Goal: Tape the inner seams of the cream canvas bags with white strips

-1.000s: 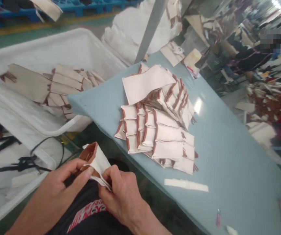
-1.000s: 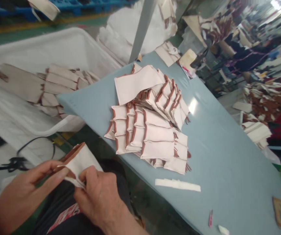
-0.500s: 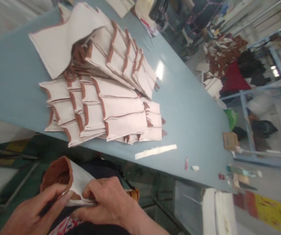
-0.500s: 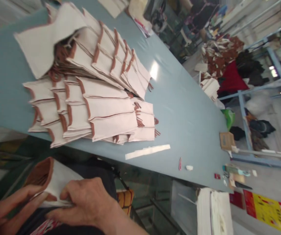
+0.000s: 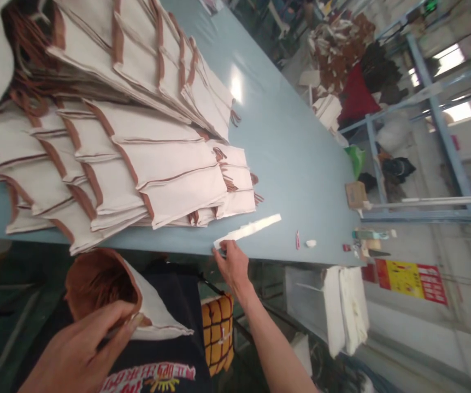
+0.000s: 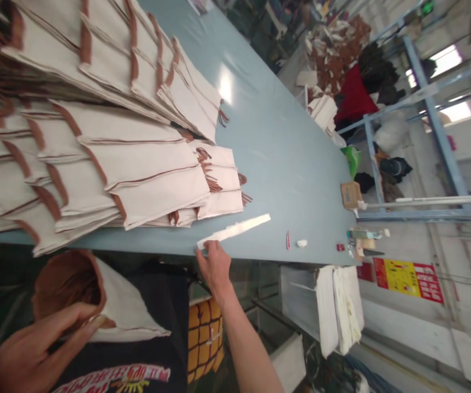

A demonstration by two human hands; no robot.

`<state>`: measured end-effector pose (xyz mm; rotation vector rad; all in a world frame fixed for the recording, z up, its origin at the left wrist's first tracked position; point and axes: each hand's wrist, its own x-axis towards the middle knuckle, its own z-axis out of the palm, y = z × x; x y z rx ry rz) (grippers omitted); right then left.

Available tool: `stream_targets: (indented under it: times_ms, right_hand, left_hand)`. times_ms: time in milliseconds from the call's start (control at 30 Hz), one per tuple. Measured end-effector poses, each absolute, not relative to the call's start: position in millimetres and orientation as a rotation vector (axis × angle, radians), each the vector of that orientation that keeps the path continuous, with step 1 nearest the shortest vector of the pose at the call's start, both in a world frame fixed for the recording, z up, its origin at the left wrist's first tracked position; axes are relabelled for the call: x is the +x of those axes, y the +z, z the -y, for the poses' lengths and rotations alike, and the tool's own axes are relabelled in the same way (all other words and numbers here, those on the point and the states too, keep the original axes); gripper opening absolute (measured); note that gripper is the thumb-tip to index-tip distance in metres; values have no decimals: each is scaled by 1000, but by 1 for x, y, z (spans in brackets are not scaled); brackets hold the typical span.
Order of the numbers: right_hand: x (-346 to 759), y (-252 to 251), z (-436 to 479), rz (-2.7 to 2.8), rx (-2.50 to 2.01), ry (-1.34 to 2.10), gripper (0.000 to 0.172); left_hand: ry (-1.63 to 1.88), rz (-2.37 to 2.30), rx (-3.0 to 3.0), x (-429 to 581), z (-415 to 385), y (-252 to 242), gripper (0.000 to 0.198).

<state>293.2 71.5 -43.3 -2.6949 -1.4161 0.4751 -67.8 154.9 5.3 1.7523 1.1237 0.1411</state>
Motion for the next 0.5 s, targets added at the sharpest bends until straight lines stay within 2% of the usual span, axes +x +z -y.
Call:
stream_targets:
  times_ms: [200, 367, 500]
  right_hand:
    - [302, -57, -63, 1508, -2603, 469, 9]
    - [317, -64, -60, 1437, -2465, 545, 15]
    - [330, -61, -64, 1284, -2347, 688, 21]
  left_hand:
    - [193, -1044, 1710, -34, -154, -10, 39]
    - [462, -919, 1913, 17, -162, -22, 57]
    - [533, -945, 2028, 50, -165, -26, 59]
